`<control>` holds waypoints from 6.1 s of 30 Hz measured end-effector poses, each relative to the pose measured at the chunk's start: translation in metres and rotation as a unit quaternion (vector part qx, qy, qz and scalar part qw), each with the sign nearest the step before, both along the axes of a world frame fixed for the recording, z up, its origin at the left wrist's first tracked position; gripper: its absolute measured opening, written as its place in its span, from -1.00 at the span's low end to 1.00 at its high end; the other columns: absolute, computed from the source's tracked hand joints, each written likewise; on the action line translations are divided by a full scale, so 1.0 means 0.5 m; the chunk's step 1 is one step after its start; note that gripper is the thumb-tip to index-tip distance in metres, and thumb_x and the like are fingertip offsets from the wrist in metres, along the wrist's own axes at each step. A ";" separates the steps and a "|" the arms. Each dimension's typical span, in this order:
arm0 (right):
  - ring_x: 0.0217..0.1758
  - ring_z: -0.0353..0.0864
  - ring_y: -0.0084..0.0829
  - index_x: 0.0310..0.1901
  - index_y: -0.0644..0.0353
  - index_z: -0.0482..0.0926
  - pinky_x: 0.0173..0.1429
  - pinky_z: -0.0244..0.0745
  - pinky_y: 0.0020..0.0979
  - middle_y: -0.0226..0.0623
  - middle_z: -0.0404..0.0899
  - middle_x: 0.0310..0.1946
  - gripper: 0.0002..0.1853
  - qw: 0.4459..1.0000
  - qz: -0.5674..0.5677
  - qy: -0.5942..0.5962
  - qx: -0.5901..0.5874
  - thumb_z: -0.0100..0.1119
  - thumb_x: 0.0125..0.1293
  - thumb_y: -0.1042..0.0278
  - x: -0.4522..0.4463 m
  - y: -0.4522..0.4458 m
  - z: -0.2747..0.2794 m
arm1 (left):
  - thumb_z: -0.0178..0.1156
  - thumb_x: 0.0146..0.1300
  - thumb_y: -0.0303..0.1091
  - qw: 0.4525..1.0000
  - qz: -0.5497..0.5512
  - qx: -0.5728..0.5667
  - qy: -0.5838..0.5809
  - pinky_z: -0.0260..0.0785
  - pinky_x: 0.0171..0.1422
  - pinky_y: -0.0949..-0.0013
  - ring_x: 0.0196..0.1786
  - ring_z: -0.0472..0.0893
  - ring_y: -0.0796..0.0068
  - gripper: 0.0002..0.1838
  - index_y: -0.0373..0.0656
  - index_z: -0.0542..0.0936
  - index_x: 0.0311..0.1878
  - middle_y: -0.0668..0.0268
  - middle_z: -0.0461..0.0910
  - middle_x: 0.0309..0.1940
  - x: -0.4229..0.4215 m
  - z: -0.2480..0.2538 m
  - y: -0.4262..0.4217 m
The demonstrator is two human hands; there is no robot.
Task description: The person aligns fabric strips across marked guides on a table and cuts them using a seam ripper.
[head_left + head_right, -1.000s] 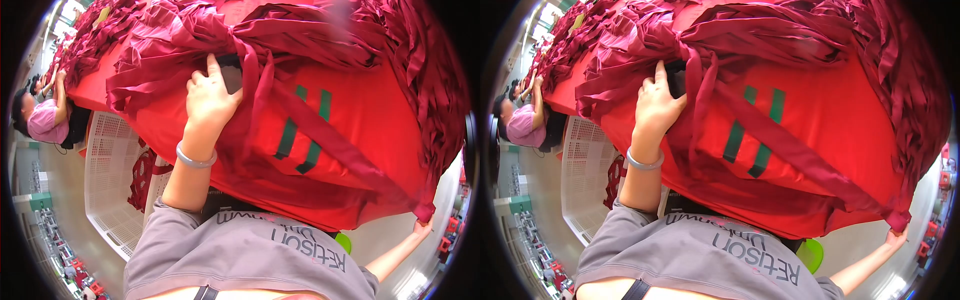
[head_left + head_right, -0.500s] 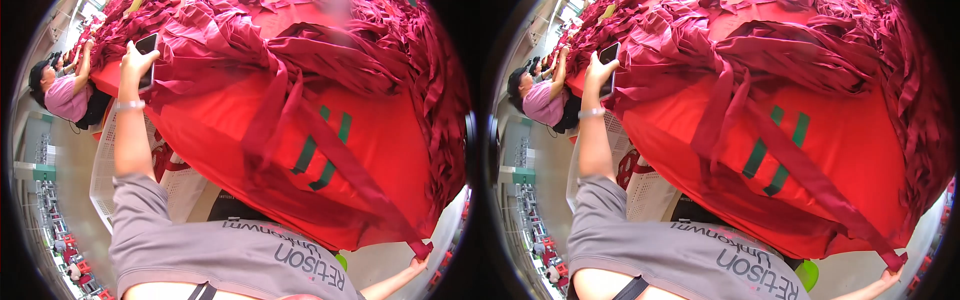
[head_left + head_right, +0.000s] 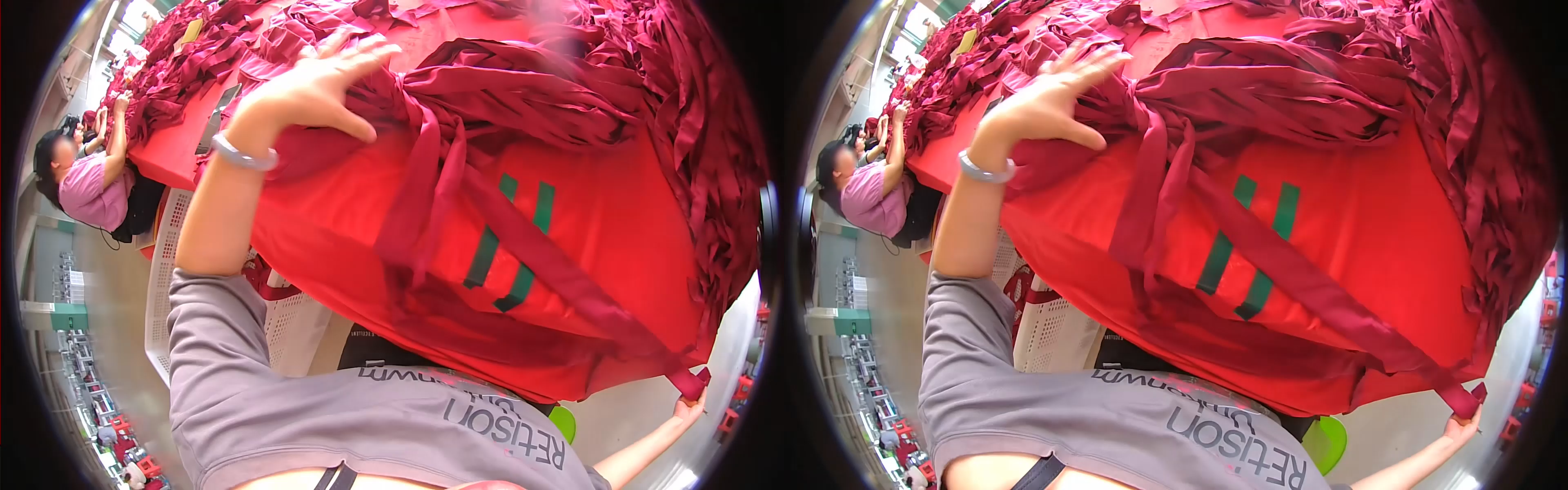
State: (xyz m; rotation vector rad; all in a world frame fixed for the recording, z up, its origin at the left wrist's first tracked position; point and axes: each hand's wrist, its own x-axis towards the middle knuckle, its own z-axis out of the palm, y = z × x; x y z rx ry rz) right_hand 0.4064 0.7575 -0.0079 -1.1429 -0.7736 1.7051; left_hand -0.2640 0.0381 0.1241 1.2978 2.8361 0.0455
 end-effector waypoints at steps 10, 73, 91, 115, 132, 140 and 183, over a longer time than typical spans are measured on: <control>0.00 0.61 -0.28 0.14 0.32 0.48 0.16 0.52 -0.26 -0.15 0.60 0.01 -0.63 0.998 -0.042 -0.034 0.024 0.10 0.35 0.33 -0.018 -0.061 0.007 | 0.37 -0.14 -0.36 0.989 -0.069 0.109 0.072 0.30 0.23 0.11 0.07 0.52 0.20 -0.32 0.02 0.50 0.19 0.26 0.56 -0.04 0.038 -0.028 0.053; -0.53 0.55 -0.31 0.03 0.26 0.53 -0.48 0.46 -0.34 -0.31 0.52 -0.53 -0.60 0.502 0.415 -0.394 0.648 0.25 0.11 0.44 -0.716 -0.968 0.130 | 0.27 0.13 -0.09 0.977 -0.054 0.208 -0.012 0.25 0.23 -0.03 0.22 0.41 0.14 -0.50 -0.04 0.54 0.14 0.23 0.44 0.17 0.420 -0.193 0.164; -0.59 0.52 -0.35 -0.06 0.29 0.60 -0.51 0.42 -0.39 -0.30 0.48 -0.59 -0.64 0.527 0.398 -0.354 0.663 0.25 0.03 0.54 -0.752 -0.969 0.113 | 0.27 0.08 -0.04 0.981 -0.048 0.186 0.032 0.20 0.24 0.00 0.15 0.40 0.22 -0.52 0.03 0.58 0.09 0.38 0.46 0.17 0.417 -0.192 0.187; -0.59 0.48 -0.48 -0.04 0.29 0.59 -0.57 0.39 -0.48 -0.40 0.41 -0.59 -0.61 0.493 0.393 -0.339 0.698 0.24 0.03 0.39 -0.761 -0.991 0.094 | 0.22 0.12 -0.22 0.971 -0.051 0.234 0.030 0.29 0.19 0.13 0.09 0.47 0.38 -0.63 -0.05 0.59 0.02 0.42 0.52 0.12 0.405 -0.205 0.175; -0.63 0.45 -0.37 -0.07 0.30 0.61 -0.53 0.37 -0.39 -0.31 0.40 -0.64 -0.61 0.505 0.420 -0.343 0.672 0.24 -0.03 0.60 -0.748 -0.979 0.124 | 0.24 0.08 -0.26 0.969 -0.056 0.240 0.019 0.27 0.21 0.11 0.10 0.46 0.34 -0.62 0.02 0.58 0.03 0.41 0.50 0.13 0.408 -0.210 0.173; -0.61 0.50 -0.37 -0.02 0.32 0.58 -0.53 0.42 -0.39 -0.34 0.45 -0.62 -0.63 0.574 0.358 -0.322 0.663 0.23 0.08 0.49 -0.760 -0.969 0.097 | 0.25 0.08 -0.25 0.970 -0.059 0.234 0.021 0.27 0.20 0.10 0.10 0.46 0.33 -0.61 0.04 0.59 0.04 0.40 0.49 0.14 0.408 -0.206 0.174; -0.49 0.55 -0.19 -0.41 0.21 0.48 -0.45 0.44 -0.24 -0.24 0.47 -0.48 -0.89 0.567 0.388 -0.316 0.654 0.22 0.07 0.45 -0.849 -0.952 0.087 | 0.25 0.06 -0.30 0.959 -0.057 0.276 0.021 0.21 0.24 0.09 0.11 0.45 0.29 -0.61 -0.04 0.56 0.02 0.37 0.49 0.15 0.410 -0.223 0.174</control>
